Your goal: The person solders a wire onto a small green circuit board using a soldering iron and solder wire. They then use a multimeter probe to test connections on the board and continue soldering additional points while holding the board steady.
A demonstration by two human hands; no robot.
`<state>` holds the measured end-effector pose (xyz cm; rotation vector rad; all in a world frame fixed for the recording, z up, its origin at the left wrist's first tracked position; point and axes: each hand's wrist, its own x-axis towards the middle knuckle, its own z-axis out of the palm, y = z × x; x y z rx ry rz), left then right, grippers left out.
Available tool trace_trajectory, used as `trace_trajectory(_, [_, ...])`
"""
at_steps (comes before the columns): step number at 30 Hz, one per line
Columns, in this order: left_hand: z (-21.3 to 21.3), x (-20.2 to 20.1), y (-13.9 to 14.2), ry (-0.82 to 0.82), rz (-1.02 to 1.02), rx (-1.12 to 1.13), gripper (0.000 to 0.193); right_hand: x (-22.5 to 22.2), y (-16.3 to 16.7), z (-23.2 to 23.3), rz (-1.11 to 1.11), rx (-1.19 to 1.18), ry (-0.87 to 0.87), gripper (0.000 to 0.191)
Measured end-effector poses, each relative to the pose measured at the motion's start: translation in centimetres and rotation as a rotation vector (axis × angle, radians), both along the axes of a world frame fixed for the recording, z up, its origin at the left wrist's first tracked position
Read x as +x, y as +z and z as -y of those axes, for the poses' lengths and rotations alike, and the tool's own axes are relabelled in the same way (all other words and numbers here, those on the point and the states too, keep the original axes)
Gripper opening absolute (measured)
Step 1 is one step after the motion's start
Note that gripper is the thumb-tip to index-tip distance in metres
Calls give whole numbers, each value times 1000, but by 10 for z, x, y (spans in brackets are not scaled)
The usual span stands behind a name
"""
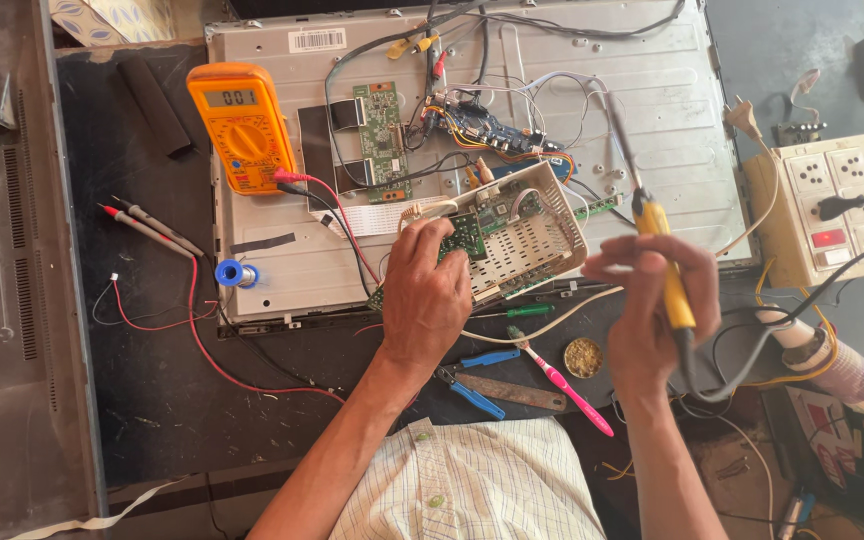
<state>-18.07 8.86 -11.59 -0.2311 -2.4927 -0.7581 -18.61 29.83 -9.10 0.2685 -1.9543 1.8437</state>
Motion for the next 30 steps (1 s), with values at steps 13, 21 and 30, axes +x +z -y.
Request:
trace_trajectory(13, [2, 0, -14, -59, 44, -15, 23, 36, -11, -12, 43, 7, 45, 33])
trace_trajectory(21, [2, 0, -22, -71, 18, -17, 22, 47, -21, -19, 136, -241, 76, 31])
trace_trajectory(30, [3, 0, -21, -67, -10, -3, 21, 50, -28, -23, 196, -209, 102, 30])
